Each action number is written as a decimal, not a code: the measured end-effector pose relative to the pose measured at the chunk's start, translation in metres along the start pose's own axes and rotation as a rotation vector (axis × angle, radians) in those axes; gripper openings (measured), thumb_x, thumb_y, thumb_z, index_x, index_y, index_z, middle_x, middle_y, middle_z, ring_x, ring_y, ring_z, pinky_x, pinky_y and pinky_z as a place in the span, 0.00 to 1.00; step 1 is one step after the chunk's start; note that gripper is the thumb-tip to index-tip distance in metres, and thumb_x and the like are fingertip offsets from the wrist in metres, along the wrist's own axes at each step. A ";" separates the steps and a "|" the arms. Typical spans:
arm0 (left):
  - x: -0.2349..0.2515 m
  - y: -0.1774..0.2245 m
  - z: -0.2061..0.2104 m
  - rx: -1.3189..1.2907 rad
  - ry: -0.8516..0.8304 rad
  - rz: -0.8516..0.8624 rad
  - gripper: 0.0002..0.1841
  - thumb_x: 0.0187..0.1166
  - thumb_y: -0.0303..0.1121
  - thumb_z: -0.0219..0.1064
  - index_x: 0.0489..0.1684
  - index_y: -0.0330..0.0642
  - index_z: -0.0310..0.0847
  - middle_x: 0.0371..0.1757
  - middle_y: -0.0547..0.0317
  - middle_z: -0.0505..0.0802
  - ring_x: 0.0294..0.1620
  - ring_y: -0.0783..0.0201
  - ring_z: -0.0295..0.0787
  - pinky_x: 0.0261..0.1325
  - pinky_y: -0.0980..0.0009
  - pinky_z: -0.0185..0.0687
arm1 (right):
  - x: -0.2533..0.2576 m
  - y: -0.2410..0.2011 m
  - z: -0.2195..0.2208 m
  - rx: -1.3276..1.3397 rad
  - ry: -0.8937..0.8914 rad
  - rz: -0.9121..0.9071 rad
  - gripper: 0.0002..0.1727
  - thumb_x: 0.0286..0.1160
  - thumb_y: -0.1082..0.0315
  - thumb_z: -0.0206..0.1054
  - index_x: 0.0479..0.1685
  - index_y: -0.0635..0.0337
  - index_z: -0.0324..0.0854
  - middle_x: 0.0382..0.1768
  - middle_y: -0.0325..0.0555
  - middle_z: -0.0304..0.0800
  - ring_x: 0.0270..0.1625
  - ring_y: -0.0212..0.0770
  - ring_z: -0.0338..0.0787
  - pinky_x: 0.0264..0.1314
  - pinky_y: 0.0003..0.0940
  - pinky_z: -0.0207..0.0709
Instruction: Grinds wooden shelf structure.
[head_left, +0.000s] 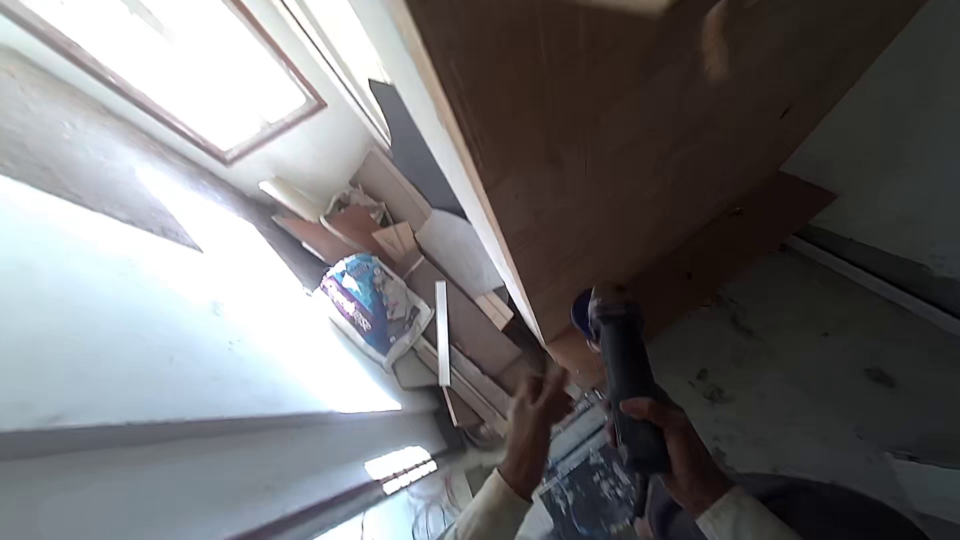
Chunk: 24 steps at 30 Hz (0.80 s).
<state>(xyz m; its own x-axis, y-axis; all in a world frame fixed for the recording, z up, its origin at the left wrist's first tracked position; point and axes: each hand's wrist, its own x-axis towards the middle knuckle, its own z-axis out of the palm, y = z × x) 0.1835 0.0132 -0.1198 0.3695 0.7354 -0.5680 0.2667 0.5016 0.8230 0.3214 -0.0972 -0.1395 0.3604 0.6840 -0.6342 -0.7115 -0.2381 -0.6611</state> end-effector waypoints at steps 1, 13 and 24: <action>-0.017 -0.010 0.007 -0.004 -0.118 -0.165 0.21 0.90 0.41 0.59 0.62 0.27 0.75 0.44 0.48 0.93 0.42 0.63 0.92 0.52 0.67 0.87 | 0.000 0.003 0.001 -0.003 -0.032 -0.016 0.29 0.61 0.62 0.64 0.65 0.64 0.68 0.41 0.52 0.89 0.32 0.43 0.92 0.34 0.36 0.89; -0.025 -0.052 -0.013 -0.132 -0.543 -0.435 0.23 0.70 0.28 0.78 0.64 0.35 0.80 0.48 0.54 0.92 0.45 0.68 0.88 0.53 0.70 0.84 | -0.010 0.047 -0.006 -0.129 -0.224 0.069 0.33 0.34 0.61 0.84 0.54 0.50 0.85 0.45 0.42 0.95 0.45 0.33 0.95 0.44 0.29 0.89; -0.044 -0.124 -0.062 -0.206 -0.080 -0.362 0.37 0.51 0.24 0.82 0.69 0.41 0.76 0.46 0.51 0.93 0.44 0.61 0.93 0.47 0.64 0.90 | 0.036 0.114 0.009 -0.269 -0.605 0.349 0.37 0.45 0.58 0.84 0.64 0.49 0.79 0.52 0.31 0.93 0.56 0.24 0.90 0.62 0.24 0.84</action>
<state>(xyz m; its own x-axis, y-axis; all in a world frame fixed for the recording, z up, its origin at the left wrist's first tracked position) 0.0788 -0.0526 -0.1961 0.3550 0.4615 -0.8130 0.2112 0.8076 0.5506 0.2481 -0.0937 -0.2347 -0.3093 0.7790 -0.5454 -0.5240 -0.6182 -0.5859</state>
